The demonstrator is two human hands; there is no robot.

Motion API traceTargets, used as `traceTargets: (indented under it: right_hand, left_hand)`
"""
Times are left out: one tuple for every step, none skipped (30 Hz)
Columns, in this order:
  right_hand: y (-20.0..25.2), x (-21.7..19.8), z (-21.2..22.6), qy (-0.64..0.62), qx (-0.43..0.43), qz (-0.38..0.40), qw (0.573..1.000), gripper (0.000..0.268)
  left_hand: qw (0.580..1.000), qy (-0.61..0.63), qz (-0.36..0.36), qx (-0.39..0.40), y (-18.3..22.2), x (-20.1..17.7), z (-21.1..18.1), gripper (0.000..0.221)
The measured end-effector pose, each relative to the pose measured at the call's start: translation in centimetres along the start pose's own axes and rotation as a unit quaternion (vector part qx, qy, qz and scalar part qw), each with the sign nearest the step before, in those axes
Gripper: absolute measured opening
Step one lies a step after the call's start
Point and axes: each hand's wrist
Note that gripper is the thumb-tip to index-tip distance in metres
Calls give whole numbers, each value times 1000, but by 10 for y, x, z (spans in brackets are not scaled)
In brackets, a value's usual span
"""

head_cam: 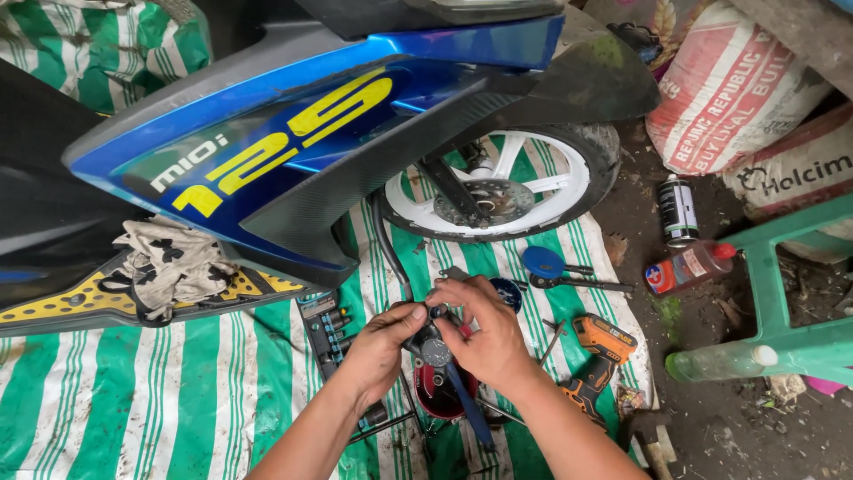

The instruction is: The person works on the front brake caliper of a blue scooter, holding the caliper in their hands and fitting brake pads and small hardware into it by hand. They pick up small parts from the tarp, press components into the caliper, and hold the assembly up against the brake disc while continuing to work on it.

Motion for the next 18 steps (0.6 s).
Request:
traceTargets:
  right_hand:
    - [0,0,-1,-1,3,-1,1000,53]
    - [1,-1,-3,-12,6,11,1000,58]
    - [2,-2,-5,-24,9,24,999,64]
    - [0,-11,-9,-24,14,23,999,64]
    - [-2,-20,-15,-62,47,14,997,43]
    - [-2,-29,-20,-100,82,3,992,27]
    - [8,-35,-49,-99,89,0,991,27]
    - [15,-42,-80,-47,183,-22,982,34]
    - [23,-49,-110,5,275,-43,961,46]
    - [45,-45,-152,6,277,-43,960,46]
    - [67,-40,-193,74,332,55,939,47]
    - [89,-35,-234,140,380,153,901,49]
    - [89,-34,-232,140,382,154,901,49]
    - [91,-31,-229,167,422,294,841,62]
    - [92,-28,-227,190,452,427,760,78]
    - [100,-17,-242,186,451,429,760,78]
    - [108,-6,-257,238,432,449,745,75]
    - [115,7,-271,289,409,467,729,72]
  left_hand:
    - [1000,-1,0,-3,1,0,0,40]
    - [1000,7,3,7,1,0,1,36]
    - [1000,16,6,17,1,0,1,33]
    - [1000,16,7,12,4,2,-2,33]
    - [1000,14,4,12,6,3,-5,34]
    - [1000,11,2,9,8,6,-7,36]
    - [1000,10,5,1,11,5,-6,36]
    - [1000,10,5,9,12,5,-7,36]
    - [1000,9,6,17,13,5,-8,37]
    - [1000,10,7,15,13,4,-6,37]
    - [999,-5,12,30,13,3,-4,34]
    - [999,-19,16,46,14,1,-2,32]
    - [999,-19,16,44,13,0,-1,32]
    - [999,-18,8,50,13,0,1,30]
    - [998,-18,0,55,14,-1,3,28]
    - [998,-18,-4,53,15,1,1,28]
    - [999,-12,-16,39,16,4,-1,31]
    - [999,-7,-29,25,17,7,-4,34]
Point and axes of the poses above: each hand's wrist, its own y-axis away from the middle knuckle, its own x-axis out of the palm, z = x × y, and after that the axes turned 11 degrees about z, right-handed
